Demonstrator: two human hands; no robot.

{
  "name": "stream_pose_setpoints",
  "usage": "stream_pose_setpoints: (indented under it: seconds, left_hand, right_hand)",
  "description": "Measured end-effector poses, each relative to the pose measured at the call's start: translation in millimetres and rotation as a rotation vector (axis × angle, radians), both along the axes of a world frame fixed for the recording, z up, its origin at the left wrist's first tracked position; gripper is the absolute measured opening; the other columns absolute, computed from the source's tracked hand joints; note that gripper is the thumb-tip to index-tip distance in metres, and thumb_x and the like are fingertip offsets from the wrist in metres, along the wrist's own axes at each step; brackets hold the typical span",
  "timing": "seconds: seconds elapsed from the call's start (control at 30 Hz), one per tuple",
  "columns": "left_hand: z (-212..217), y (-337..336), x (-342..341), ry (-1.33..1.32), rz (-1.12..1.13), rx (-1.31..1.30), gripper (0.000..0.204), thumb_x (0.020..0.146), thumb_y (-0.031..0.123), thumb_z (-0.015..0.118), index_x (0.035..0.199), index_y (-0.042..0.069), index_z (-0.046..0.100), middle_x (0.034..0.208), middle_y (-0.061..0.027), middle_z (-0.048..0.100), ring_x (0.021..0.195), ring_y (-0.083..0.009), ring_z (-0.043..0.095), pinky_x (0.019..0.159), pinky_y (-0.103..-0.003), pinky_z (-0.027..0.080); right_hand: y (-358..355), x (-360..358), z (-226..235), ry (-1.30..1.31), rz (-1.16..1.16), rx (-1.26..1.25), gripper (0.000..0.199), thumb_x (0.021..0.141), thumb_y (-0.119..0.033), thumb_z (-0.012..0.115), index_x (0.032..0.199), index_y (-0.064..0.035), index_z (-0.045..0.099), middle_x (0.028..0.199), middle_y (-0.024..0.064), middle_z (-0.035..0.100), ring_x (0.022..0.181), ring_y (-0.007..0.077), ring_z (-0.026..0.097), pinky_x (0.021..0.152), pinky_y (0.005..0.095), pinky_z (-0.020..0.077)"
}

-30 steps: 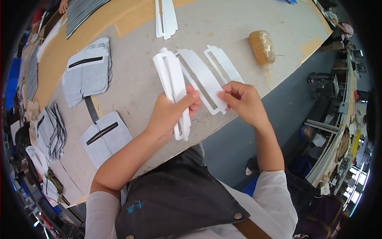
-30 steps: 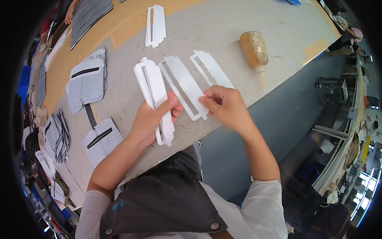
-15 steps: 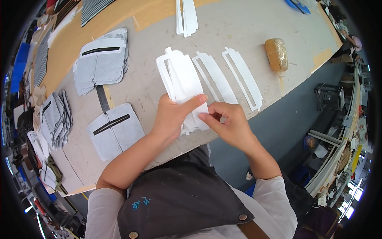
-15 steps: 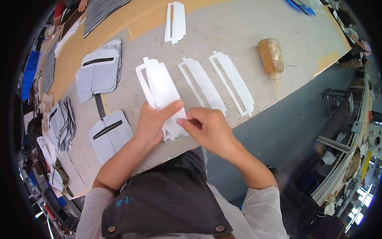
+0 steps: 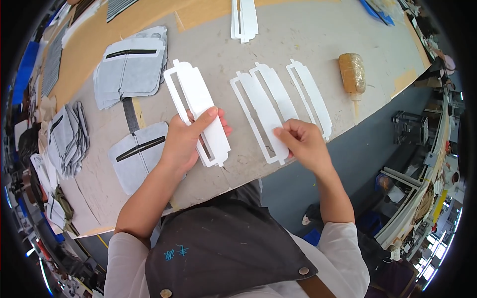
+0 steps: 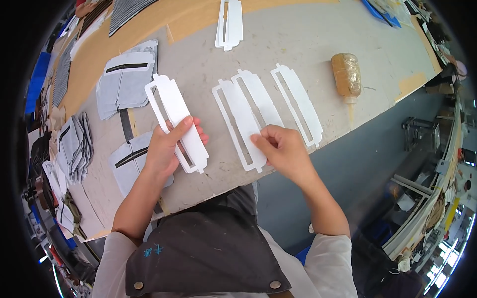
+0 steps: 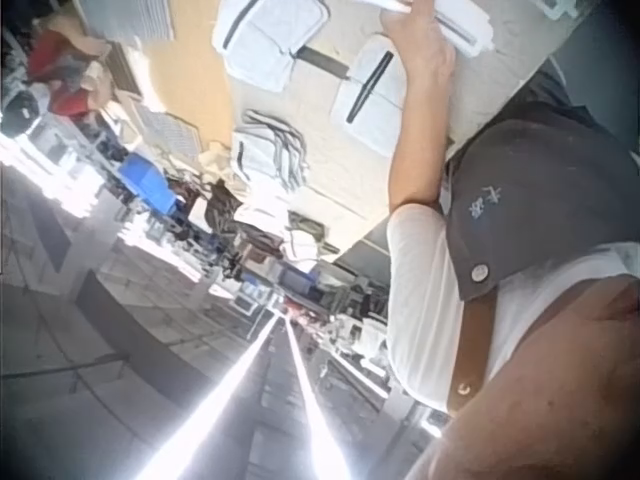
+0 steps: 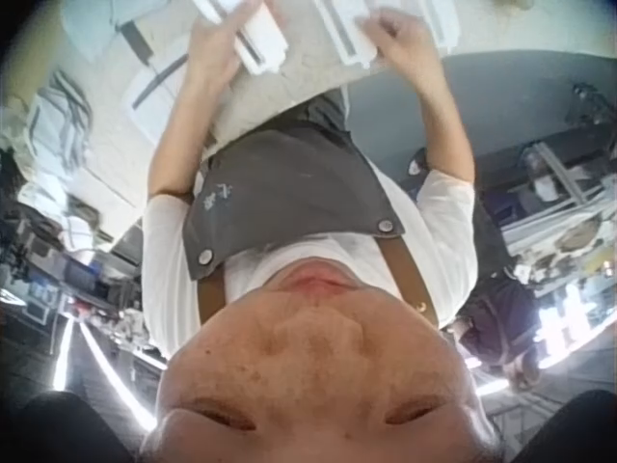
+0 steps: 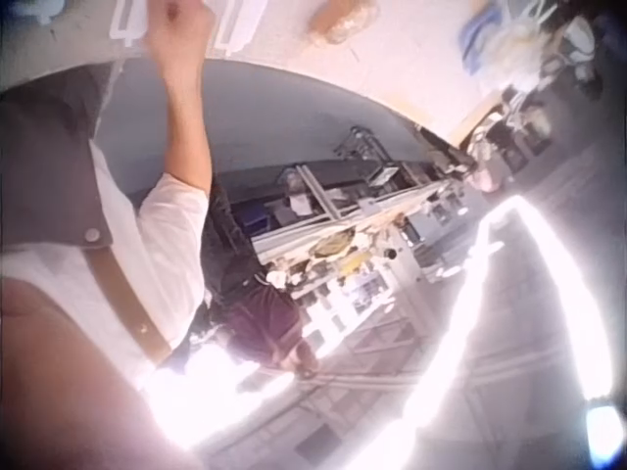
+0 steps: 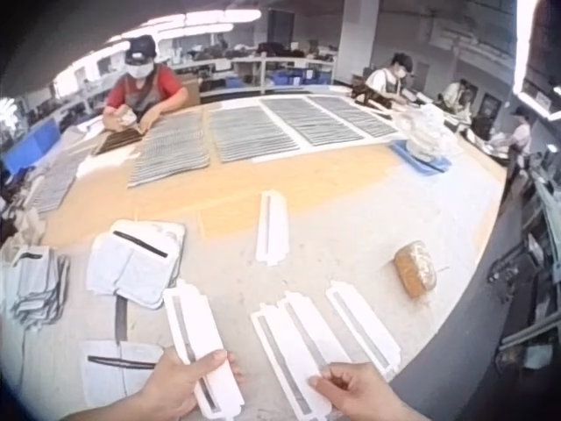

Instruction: Applying adhesive to components and assembling leather/fabric pouch parts at a workshop bench.

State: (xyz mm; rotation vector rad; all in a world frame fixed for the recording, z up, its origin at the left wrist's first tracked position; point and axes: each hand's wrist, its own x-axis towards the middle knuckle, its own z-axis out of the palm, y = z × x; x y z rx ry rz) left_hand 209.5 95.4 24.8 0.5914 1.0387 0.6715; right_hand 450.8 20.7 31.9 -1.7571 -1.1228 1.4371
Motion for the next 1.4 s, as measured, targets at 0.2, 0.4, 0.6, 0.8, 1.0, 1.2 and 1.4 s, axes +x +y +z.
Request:
stream_pose_setpoints:
  seconds: [0.2,0.4,0.6,0.8,1.0,1.2,1.4]
  left_hand:
    - [7.5,-9.4,11.7,-0.01,0.098,0.036,0.032,0.081,0.012,0.077,0.103,-0.002,0.058,0.086,-0.0113,0.064,0.075,-0.0238,0.069,0.066,-0.036,0.059]
    - [3.8,-20.2,29.8,-0.049,0.139,-0.013,0.031,0.078,0.009,0.08,0.101,-0.001,0.062,0.089,-0.0089,0.066,0.07,-0.0168,0.065,0.064,-0.03,0.053]
    - [-2.7,5.2,-2.0,-0.02,-0.185,0.031,0.032,0.088,0.032,0.071,0.092,0.003,0.058,0.069,-0.0039,0.057,0.058,-0.0122,0.055,0.052,-0.027,0.045]
    - [15.5,76.2,11.1,0.324,-0.235,0.14,0.039,0.086,0.034,0.072,0.096,-0.001,0.058,0.071,-0.0068,0.06,0.06,-0.0145,0.06,0.052,-0.029,0.049]
    - [0.8,170.1,20.8,0.6,-0.094,0.66,0.063,0.086,0.032,0.073,0.129,-0.006,0.049,0.11,-0.0162,0.063,0.11,-0.0222,0.059,0.095,-0.035,0.046]
    - [0.5,89.8,5.4,0.764,-0.019,1.323,0.039,0.088,0.015,0.065,0.123,0.001,0.056,0.119,-0.0178,0.059,0.116,-0.0339,0.053,0.1,-0.041,0.042]
    - [-19.9,-13.3,-17.5,0.868,-0.441,1.434,0.057,0.082,0.02,0.071,0.133,0.004,0.051,0.142,-0.0159,0.045,0.133,-0.0366,0.039,0.107,-0.047,0.034]
  right_hand:
    - [-0.2,-18.8,11.0,-0.674,0.201,0.199,0.024,0.085,-0.021,0.072,0.077,-0.0004,0.063,0.06,0.0075,0.058,0.053,0.0167,0.057,0.05,0.0276,0.0437]
    - [4.8,-45.6,19.3,-0.307,0.184,0.378,0.018,0.084,-0.016,0.073,0.089,-0.0016,0.064,0.073,0.008,0.062,0.062,0.0165,0.06,0.056,0.0279,0.0472]
    - [20.4,-9.2,13.4,0.675,-0.243,0.302,0.01,0.096,-0.014,0.06,0.094,-0.0038,0.063,0.085,-0.0004,0.063,0.076,0.0064,0.058,0.071,0.0235,0.0473]
    - [28.0,85.1,56.5,1.307,-0.434,0.672,0.011,0.098,-0.012,0.053,0.101,-0.0021,0.053,0.073,0.0006,0.047,0.061,0.0099,0.041,0.058,0.024,0.0344]
    - [15.5,-5.2,23.1,0.393,-0.287,0.275,0.006,0.088,-0.006,0.069,0.093,-0.0045,0.065,0.078,-0.0014,0.066,0.065,0.0008,0.058,0.057,0.0171,0.0443]
    - [-1.1,-60.6,-10.7,0.135,0.037,0.021,0.013,0.087,-0.008,0.07,0.085,0.0026,0.064,0.062,0.0023,0.061,0.052,0.0051,0.056,0.048,0.0223,0.0443]
    - [-2.4,-68.9,-7.5,-0.075,0.104,0.062,0.015,0.085,-0.009,0.071,0.086,0.0042,0.064,0.058,0.0088,0.061,0.051,0.0133,0.061,0.049,0.0272,0.0464]
